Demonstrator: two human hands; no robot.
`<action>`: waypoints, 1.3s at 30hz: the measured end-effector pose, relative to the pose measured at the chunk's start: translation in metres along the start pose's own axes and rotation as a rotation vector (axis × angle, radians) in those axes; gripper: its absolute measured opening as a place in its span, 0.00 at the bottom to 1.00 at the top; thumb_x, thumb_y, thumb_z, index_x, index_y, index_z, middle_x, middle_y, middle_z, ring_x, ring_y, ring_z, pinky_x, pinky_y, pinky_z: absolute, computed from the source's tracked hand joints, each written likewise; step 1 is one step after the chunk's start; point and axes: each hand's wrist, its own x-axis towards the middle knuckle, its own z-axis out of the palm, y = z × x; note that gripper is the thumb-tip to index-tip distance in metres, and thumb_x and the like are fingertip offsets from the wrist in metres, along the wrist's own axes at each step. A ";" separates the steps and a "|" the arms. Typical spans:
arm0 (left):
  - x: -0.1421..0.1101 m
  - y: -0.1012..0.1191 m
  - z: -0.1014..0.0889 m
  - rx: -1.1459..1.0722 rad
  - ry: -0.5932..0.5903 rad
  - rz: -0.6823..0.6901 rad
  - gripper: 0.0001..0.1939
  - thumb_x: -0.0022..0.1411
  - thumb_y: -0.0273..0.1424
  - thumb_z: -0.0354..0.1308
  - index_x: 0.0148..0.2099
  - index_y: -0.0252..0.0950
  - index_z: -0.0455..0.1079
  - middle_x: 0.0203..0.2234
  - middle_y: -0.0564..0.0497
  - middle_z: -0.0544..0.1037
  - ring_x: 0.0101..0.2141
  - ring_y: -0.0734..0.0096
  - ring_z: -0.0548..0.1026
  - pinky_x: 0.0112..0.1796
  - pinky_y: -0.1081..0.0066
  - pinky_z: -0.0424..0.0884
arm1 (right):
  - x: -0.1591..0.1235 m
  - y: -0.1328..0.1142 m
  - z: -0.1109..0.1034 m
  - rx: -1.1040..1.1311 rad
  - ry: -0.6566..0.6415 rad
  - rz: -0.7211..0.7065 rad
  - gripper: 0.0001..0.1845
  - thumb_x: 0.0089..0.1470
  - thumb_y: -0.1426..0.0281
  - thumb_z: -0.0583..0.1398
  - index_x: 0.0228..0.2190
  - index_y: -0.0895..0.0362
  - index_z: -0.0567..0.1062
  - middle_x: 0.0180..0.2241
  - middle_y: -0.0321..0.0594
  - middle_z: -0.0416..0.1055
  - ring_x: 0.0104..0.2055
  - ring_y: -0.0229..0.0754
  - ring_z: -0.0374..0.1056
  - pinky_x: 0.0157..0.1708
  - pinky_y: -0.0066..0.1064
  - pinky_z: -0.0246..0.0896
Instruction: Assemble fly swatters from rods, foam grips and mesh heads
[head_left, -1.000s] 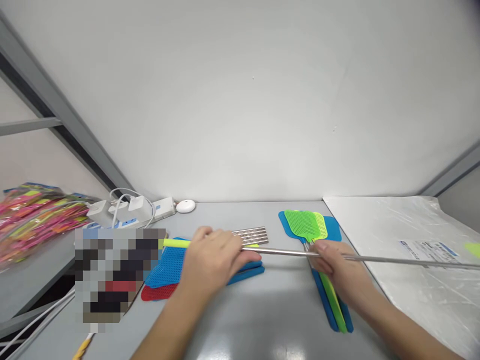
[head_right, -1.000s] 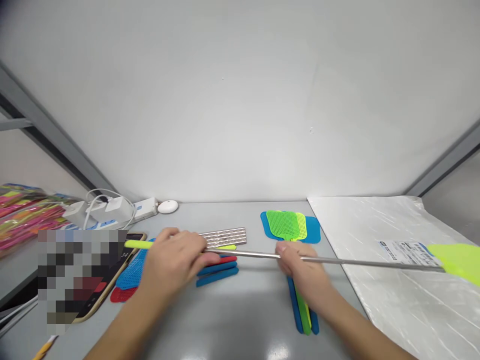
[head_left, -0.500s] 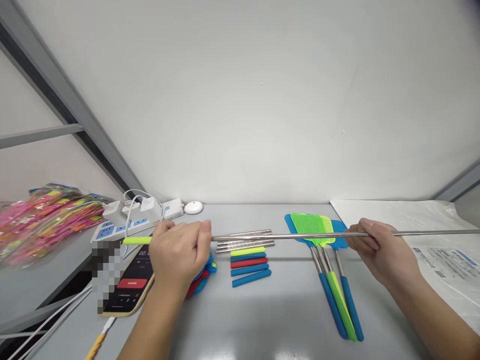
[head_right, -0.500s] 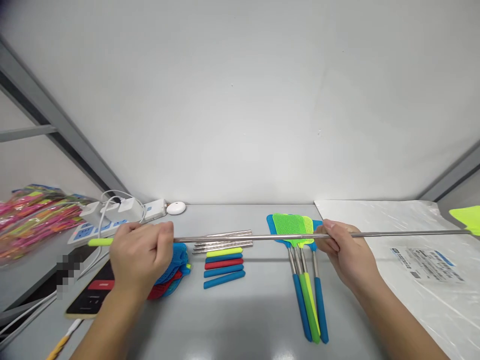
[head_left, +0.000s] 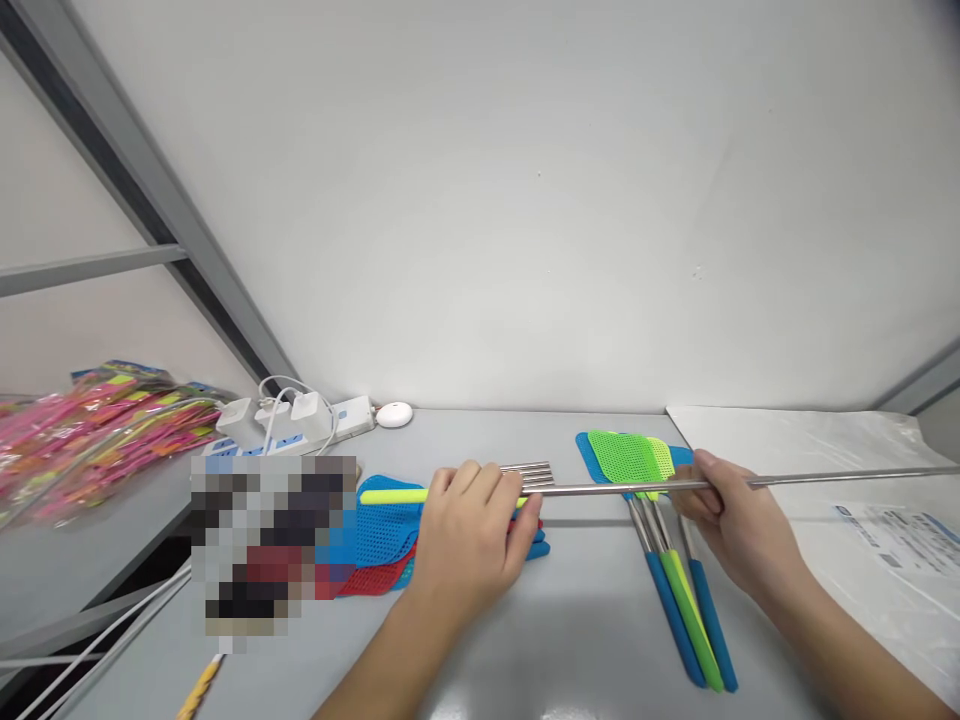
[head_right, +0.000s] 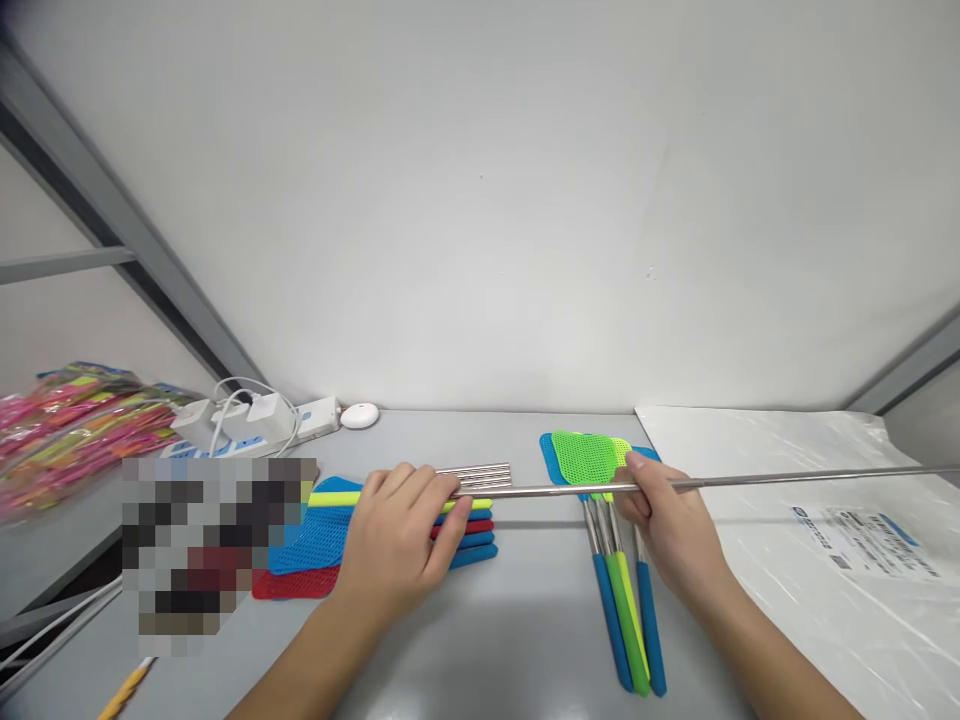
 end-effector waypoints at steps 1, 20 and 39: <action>0.000 0.002 0.001 -0.009 -0.015 0.013 0.12 0.67 0.34 0.48 0.36 0.37 0.70 0.27 0.48 0.74 0.31 0.64 0.67 0.33 0.64 0.54 | -0.002 0.001 0.002 -0.028 -0.029 0.008 0.27 0.60 0.57 0.56 0.16 0.53 0.52 0.19 0.30 0.43 0.23 0.37 0.40 0.23 0.34 0.39; -0.005 -0.030 -0.004 0.116 0.090 -0.217 0.24 0.69 0.34 0.45 0.19 0.37 0.58 0.12 0.56 0.62 0.16 0.75 0.60 0.23 0.69 0.48 | 0.005 -0.006 -0.003 -0.002 0.063 -0.068 0.26 0.62 0.61 0.54 0.16 0.53 0.51 0.18 0.30 0.43 0.22 0.37 0.43 0.23 0.33 0.44; 0.013 -0.005 0.001 -0.103 -0.259 -0.095 0.23 0.71 0.38 0.41 0.25 0.38 0.66 0.19 0.53 0.72 0.21 0.71 0.67 0.24 0.69 0.50 | -0.020 0.017 0.019 -0.293 -0.158 -0.084 0.26 0.64 0.57 0.50 0.17 0.54 0.54 0.18 0.32 0.48 0.23 0.38 0.45 0.26 0.34 0.40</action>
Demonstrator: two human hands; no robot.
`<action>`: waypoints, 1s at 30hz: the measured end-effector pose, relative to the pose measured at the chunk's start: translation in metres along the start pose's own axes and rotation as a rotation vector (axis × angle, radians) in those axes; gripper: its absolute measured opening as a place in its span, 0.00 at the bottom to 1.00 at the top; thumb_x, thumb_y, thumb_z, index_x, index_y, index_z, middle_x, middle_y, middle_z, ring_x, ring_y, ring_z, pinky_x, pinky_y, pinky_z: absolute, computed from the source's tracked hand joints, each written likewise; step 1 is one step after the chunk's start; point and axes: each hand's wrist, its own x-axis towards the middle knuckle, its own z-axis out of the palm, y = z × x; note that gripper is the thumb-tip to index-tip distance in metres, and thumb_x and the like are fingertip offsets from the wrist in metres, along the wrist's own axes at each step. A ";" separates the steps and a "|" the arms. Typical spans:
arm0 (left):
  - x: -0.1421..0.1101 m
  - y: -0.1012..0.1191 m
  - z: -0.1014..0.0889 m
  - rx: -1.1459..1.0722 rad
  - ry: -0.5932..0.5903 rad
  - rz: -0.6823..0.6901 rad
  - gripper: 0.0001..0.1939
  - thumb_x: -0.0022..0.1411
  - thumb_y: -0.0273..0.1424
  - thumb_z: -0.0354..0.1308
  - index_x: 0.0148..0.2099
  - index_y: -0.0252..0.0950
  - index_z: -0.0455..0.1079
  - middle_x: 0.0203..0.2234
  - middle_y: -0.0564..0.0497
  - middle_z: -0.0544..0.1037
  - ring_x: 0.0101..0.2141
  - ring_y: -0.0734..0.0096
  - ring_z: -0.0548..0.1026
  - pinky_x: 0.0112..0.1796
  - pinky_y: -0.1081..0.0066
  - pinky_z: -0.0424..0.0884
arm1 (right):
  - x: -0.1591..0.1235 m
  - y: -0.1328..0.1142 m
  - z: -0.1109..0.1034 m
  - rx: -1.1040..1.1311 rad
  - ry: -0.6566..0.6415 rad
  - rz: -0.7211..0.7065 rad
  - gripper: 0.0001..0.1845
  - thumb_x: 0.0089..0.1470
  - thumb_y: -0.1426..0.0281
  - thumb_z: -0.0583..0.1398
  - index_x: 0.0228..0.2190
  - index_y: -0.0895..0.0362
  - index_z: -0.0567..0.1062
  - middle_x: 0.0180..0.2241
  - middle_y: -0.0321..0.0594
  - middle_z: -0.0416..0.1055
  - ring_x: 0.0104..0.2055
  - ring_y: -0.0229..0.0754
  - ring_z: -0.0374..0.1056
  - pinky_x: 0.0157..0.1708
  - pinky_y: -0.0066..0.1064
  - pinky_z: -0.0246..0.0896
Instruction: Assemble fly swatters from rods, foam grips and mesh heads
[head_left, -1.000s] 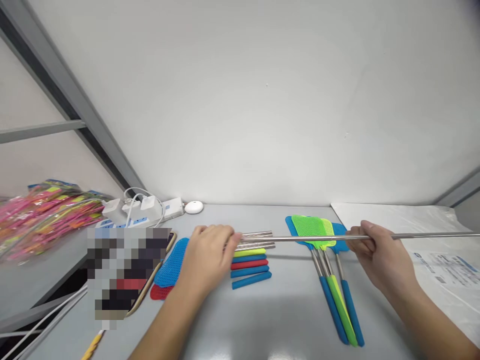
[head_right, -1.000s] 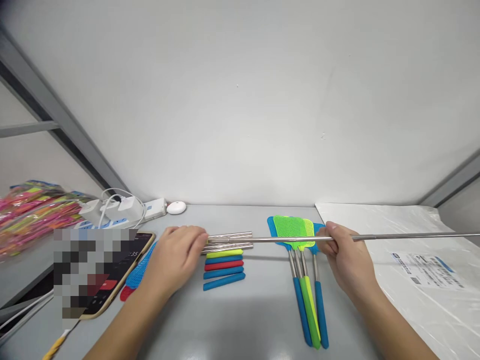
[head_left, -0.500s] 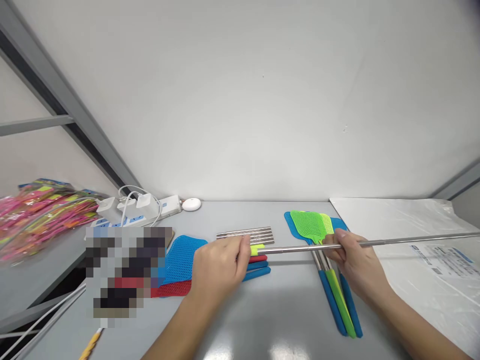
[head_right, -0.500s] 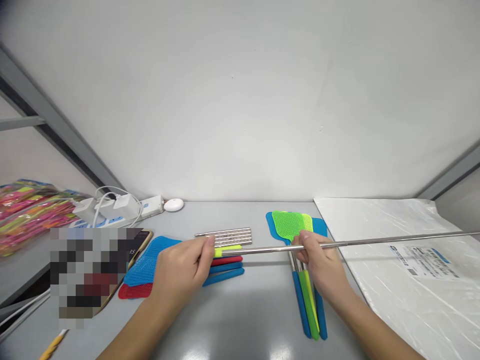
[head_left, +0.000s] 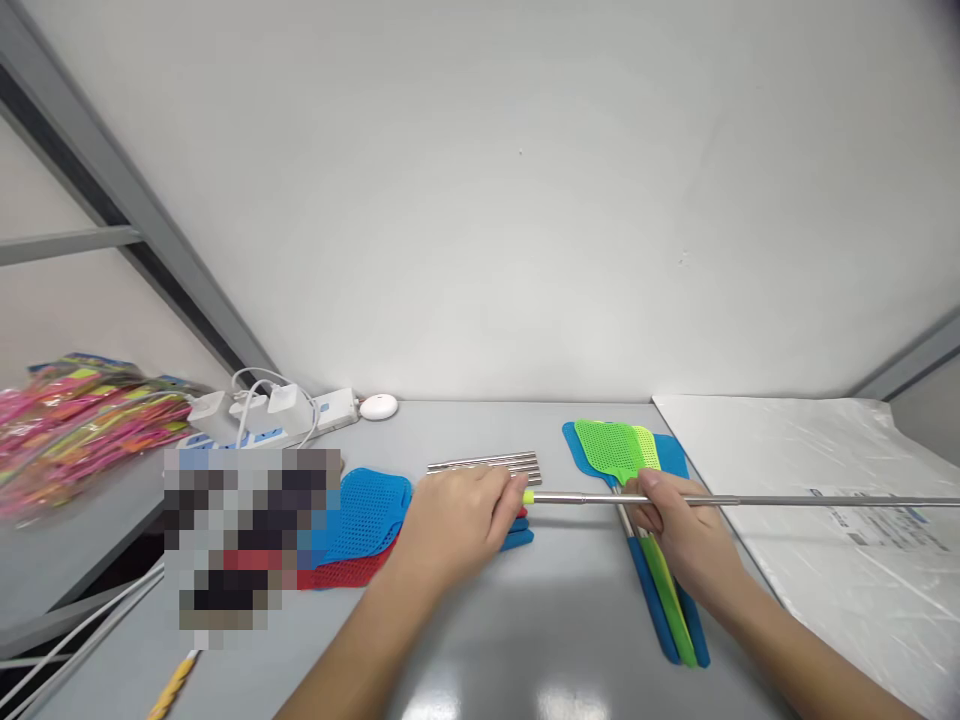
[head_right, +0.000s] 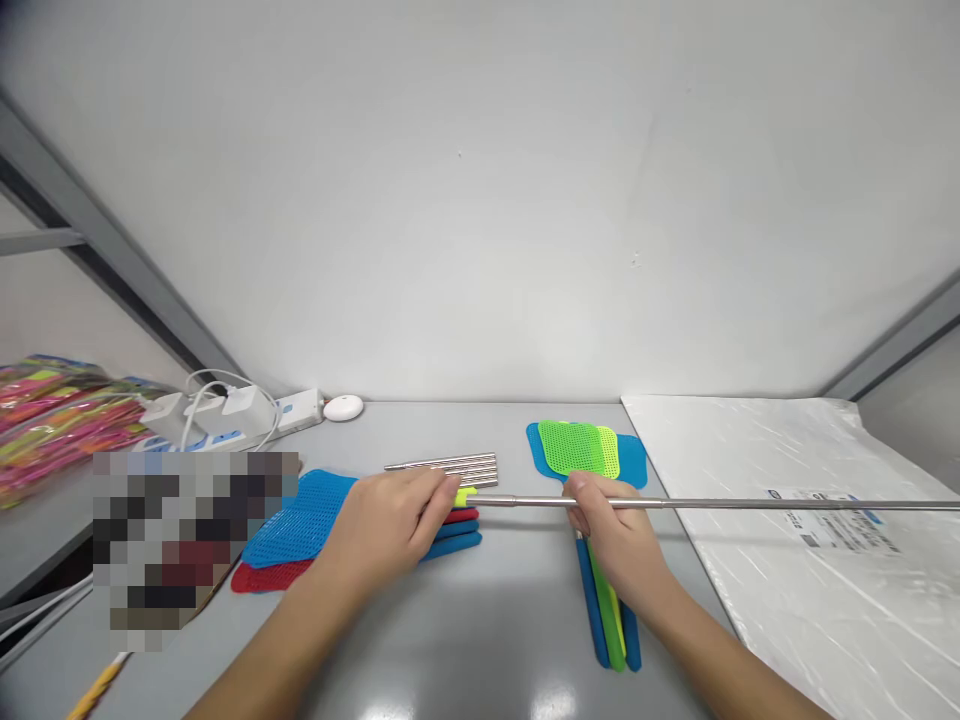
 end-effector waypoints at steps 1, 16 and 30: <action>0.008 -0.002 -0.007 -0.038 -0.109 -0.016 0.25 0.71 0.40 0.40 0.26 0.38 0.66 0.20 0.53 0.72 0.21 0.70 0.67 0.24 0.69 0.50 | 0.001 -0.002 -0.001 -0.028 0.017 0.014 0.26 0.64 0.57 0.50 0.17 0.54 0.53 0.18 0.32 0.48 0.23 0.38 0.45 0.25 0.34 0.39; 0.050 0.032 -0.017 -0.550 -0.562 0.055 0.25 0.66 0.50 0.42 0.28 0.39 0.66 0.22 0.53 0.70 0.24 0.69 0.66 0.26 0.71 0.57 | 0.020 -0.013 -0.027 0.221 0.215 0.113 0.29 0.59 0.53 0.56 0.17 0.52 0.49 0.19 0.30 0.41 0.23 0.37 0.40 0.24 0.34 0.38; -0.019 0.011 0.004 -1.052 -0.804 -0.307 0.19 0.67 0.48 0.46 0.39 0.38 0.67 0.21 0.58 0.61 0.20 0.78 0.56 0.21 0.77 0.54 | 0.017 0.000 -0.019 0.105 0.258 0.089 0.29 0.58 0.52 0.57 0.15 0.53 0.53 0.18 0.30 0.43 0.23 0.37 0.41 0.24 0.34 0.37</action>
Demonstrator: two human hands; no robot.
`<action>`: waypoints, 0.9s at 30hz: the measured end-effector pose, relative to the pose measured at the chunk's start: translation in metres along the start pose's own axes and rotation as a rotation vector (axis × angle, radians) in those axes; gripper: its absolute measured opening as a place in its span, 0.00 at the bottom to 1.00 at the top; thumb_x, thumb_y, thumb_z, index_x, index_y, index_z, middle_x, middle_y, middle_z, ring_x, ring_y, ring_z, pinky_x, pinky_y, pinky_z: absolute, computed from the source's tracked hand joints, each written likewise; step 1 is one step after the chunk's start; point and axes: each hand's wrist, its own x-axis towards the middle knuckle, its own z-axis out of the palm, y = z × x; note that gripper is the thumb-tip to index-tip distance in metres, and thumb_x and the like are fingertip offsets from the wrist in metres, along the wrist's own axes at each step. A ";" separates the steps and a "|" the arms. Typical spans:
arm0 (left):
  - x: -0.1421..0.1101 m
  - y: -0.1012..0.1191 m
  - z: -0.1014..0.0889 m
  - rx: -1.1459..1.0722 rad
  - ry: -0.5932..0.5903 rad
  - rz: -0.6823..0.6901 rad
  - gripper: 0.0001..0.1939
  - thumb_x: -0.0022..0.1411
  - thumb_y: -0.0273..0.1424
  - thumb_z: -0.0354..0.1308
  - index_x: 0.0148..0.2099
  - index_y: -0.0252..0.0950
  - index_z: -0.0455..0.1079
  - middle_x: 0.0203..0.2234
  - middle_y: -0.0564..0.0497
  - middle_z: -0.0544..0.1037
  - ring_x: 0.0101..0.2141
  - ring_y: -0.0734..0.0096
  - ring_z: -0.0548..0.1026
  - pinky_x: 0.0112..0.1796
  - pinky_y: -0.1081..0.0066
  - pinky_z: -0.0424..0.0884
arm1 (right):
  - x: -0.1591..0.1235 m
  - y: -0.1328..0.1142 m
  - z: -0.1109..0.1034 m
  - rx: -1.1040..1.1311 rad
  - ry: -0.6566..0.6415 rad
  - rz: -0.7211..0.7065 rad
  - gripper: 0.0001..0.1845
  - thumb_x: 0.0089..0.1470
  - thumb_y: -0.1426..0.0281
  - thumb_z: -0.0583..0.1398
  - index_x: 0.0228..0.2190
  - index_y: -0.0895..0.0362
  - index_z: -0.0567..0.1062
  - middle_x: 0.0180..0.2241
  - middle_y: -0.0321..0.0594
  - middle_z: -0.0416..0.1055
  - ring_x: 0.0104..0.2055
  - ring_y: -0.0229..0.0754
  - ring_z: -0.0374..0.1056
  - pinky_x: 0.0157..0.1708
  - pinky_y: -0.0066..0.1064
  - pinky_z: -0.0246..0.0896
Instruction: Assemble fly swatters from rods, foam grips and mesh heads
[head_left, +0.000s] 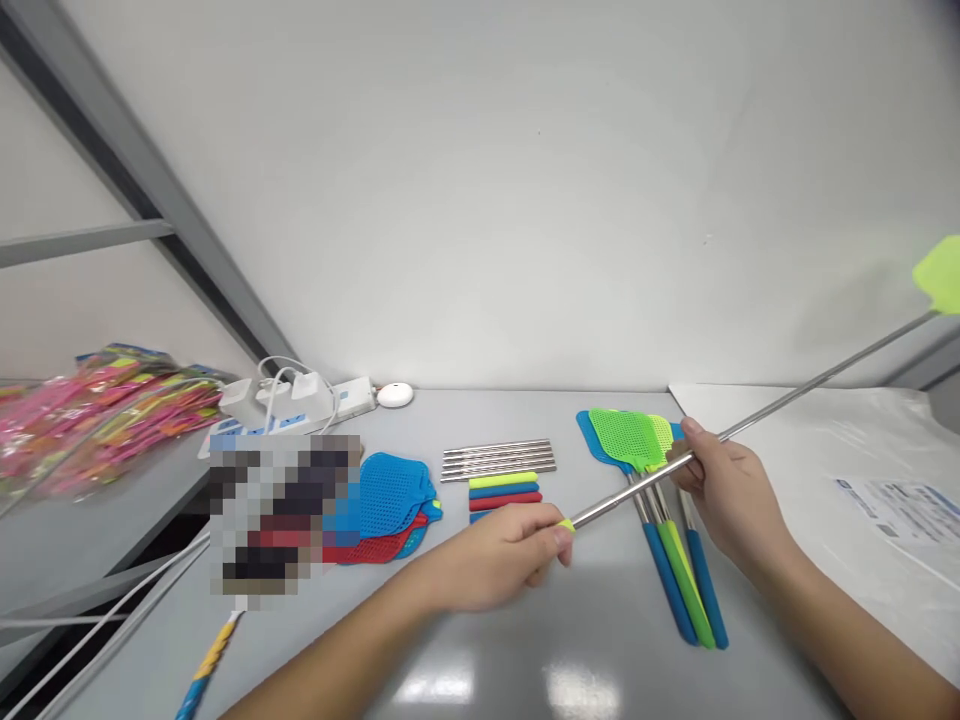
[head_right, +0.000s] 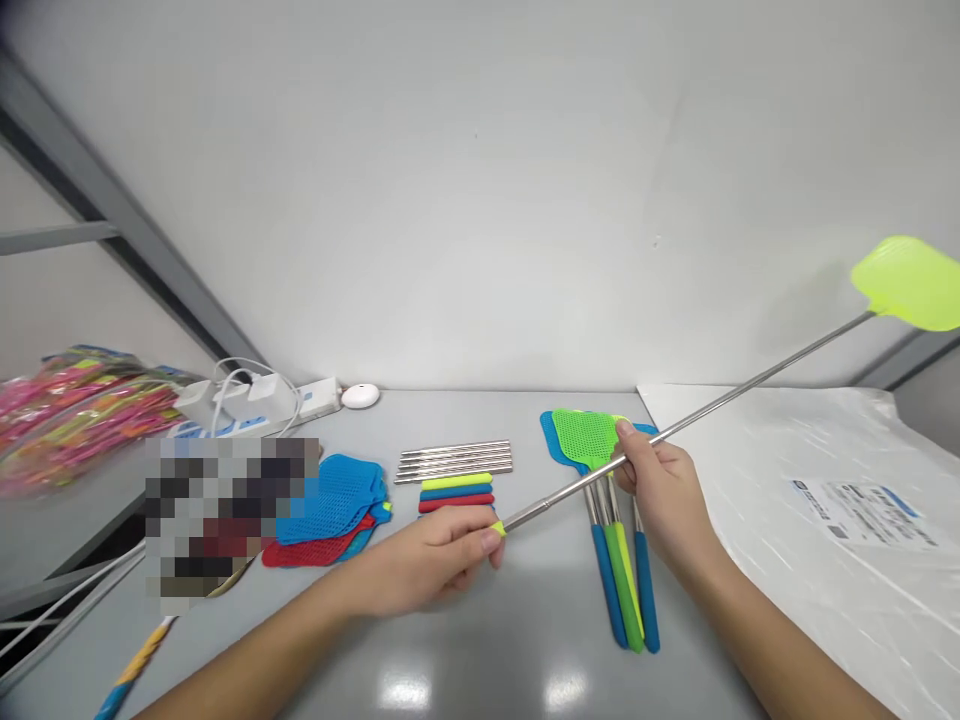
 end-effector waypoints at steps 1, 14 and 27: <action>-0.001 0.003 -0.006 0.034 0.013 0.007 0.19 0.67 0.47 0.46 0.39 0.38 0.68 0.22 0.58 0.61 0.21 0.77 0.57 0.22 0.76 0.54 | 0.002 -0.001 0.000 0.033 0.005 0.005 0.29 0.58 0.52 0.58 0.15 0.53 0.53 0.18 0.30 0.43 0.23 0.37 0.41 0.24 0.34 0.38; -0.026 0.001 -0.050 0.146 0.358 0.064 0.19 0.66 0.47 0.48 0.36 0.38 0.70 0.20 0.57 0.65 0.25 0.73 0.62 0.26 0.75 0.57 | 0.006 0.002 0.005 0.132 -0.168 0.030 0.27 0.60 0.55 0.57 0.17 0.54 0.54 0.18 0.29 0.45 0.22 0.36 0.40 0.24 0.33 0.37; -0.013 0.003 -0.038 -0.218 0.751 0.226 0.13 0.65 0.40 0.53 0.33 0.37 0.69 0.21 0.56 0.68 0.23 0.76 0.63 0.23 0.79 0.62 | -0.015 0.000 0.020 0.134 -0.148 -0.029 0.26 0.62 0.56 0.53 0.17 0.54 0.55 0.18 0.31 0.48 0.23 0.38 0.45 0.25 0.32 0.44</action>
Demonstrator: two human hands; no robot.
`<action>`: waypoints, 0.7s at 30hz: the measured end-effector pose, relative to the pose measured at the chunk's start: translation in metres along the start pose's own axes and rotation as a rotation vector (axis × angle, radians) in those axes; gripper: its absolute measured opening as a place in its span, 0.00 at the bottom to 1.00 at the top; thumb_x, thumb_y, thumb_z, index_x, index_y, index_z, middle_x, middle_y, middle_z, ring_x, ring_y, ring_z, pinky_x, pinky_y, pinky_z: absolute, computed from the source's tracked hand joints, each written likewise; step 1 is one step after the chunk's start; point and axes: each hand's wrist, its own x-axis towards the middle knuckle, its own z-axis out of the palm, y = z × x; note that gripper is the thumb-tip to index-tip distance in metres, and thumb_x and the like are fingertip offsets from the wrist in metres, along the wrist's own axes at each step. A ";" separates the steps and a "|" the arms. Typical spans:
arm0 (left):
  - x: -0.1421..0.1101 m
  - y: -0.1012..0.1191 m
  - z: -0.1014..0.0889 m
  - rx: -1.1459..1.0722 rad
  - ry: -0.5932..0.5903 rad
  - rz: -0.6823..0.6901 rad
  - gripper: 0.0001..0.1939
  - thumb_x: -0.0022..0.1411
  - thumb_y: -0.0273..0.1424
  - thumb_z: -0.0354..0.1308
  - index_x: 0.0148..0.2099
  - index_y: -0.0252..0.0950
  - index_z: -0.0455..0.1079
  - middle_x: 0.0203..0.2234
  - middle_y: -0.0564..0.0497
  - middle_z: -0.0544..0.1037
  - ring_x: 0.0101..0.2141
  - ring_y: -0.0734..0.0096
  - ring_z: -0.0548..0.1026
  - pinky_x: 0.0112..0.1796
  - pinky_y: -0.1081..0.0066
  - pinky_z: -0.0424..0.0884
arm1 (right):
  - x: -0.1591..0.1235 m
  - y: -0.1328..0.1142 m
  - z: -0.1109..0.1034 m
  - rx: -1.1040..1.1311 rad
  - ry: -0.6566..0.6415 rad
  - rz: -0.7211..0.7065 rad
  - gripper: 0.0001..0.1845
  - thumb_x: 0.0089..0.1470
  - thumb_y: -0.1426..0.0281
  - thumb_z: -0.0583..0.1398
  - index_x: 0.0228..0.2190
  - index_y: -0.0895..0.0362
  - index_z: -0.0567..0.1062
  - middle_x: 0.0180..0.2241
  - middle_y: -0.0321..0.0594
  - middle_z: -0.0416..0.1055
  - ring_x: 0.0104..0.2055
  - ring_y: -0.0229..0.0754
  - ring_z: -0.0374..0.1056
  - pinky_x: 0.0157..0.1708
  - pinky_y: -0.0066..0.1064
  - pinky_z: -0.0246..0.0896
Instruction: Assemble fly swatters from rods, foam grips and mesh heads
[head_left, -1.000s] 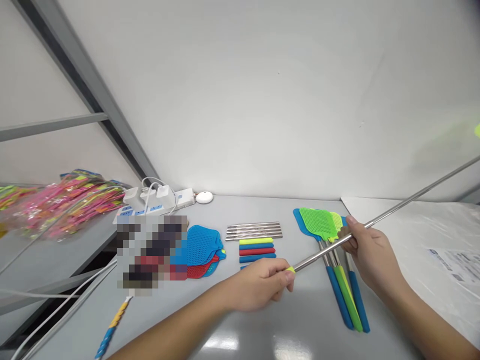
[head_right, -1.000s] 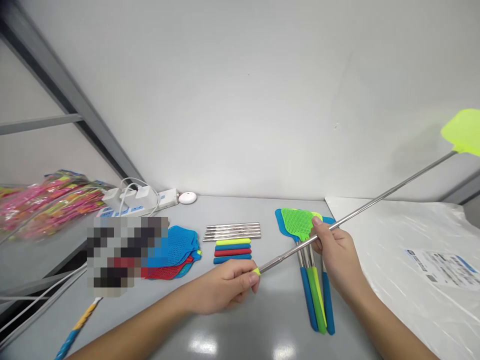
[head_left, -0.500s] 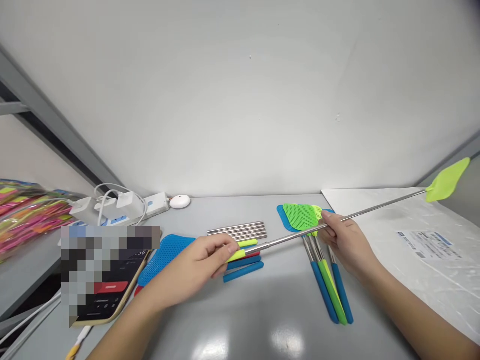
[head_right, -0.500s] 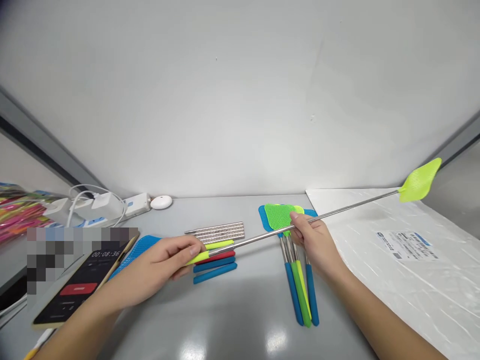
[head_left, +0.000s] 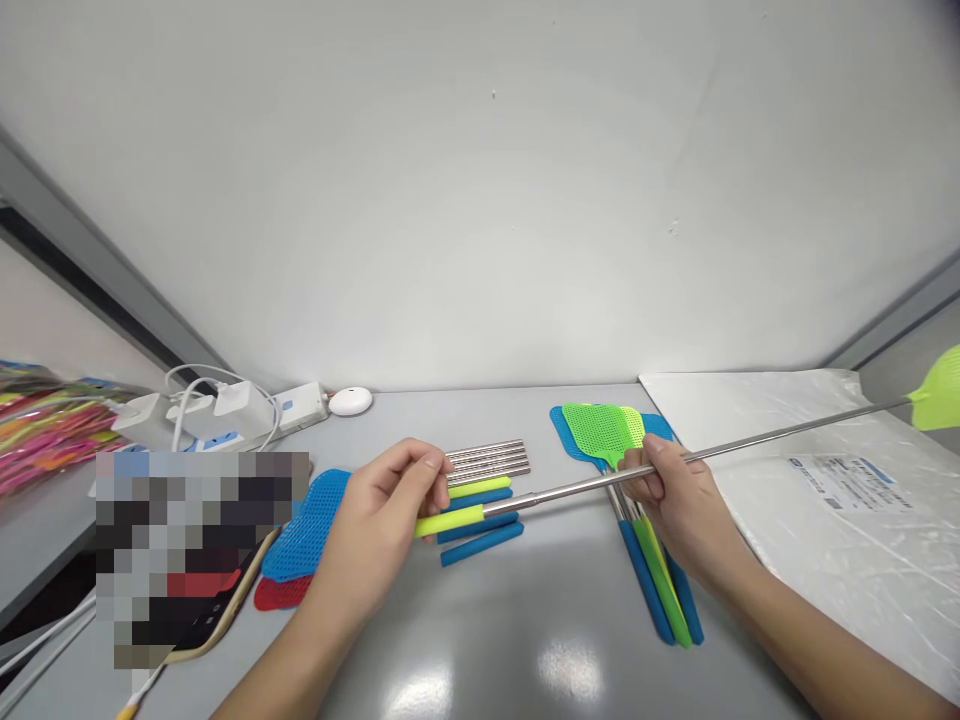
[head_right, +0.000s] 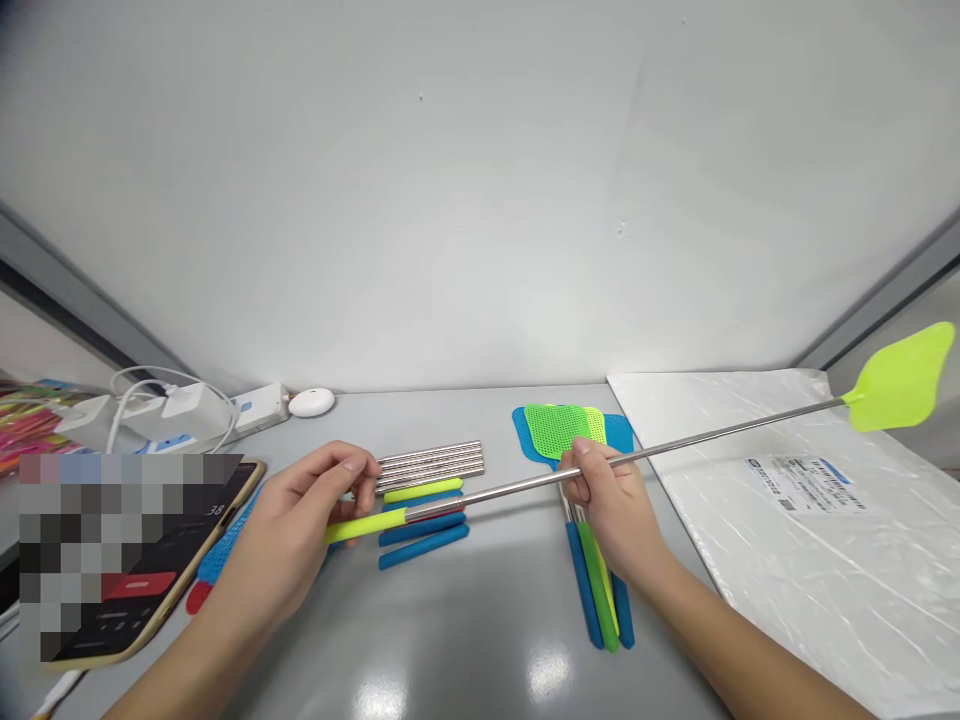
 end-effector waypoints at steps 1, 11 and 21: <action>-0.002 -0.001 0.005 -0.016 -0.003 0.008 0.13 0.65 0.40 0.53 0.32 0.37 0.69 0.21 0.55 0.68 0.24 0.76 0.64 0.24 0.79 0.63 | -0.002 0.002 0.002 0.002 -0.023 -0.006 0.26 0.63 0.57 0.52 0.17 0.54 0.55 0.18 0.31 0.48 0.23 0.38 0.45 0.25 0.32 0.44; -0.034 -0.014 0.059 -0.185 -0.133 -0.071 0.13 0.62 0.41 0.54 0.32 0.37 0.70 0.21 0.55 0.63 0.22 0.74 0.64 0.21 0.75 0.66 | -0.030 0.013 0.020 -0.194 -0.250 0.026 0.26 0.63 0.53 0.49 0.18 0.54 0.56 0.18 0.31 0.49 0.22 0.36 0.46 0.23 0.31 0.41; -0.029 -0.021 0.054 0.114 -0.428 -0.100 0.19 0.65 0.47 0.51 0.32 0.36 0.69 0.21 0.57 0.59 0.24 0.75 0.56 0.24 0.75 0.52 | -0.016 0.005 0.005 -0.347 -0.196 -0.075 0.28 0.59 0.52 0.54 0.16 0.54 0.56 0.17 0.31 0.49 0.22 0.36 0.46 0.24 0.31 0.45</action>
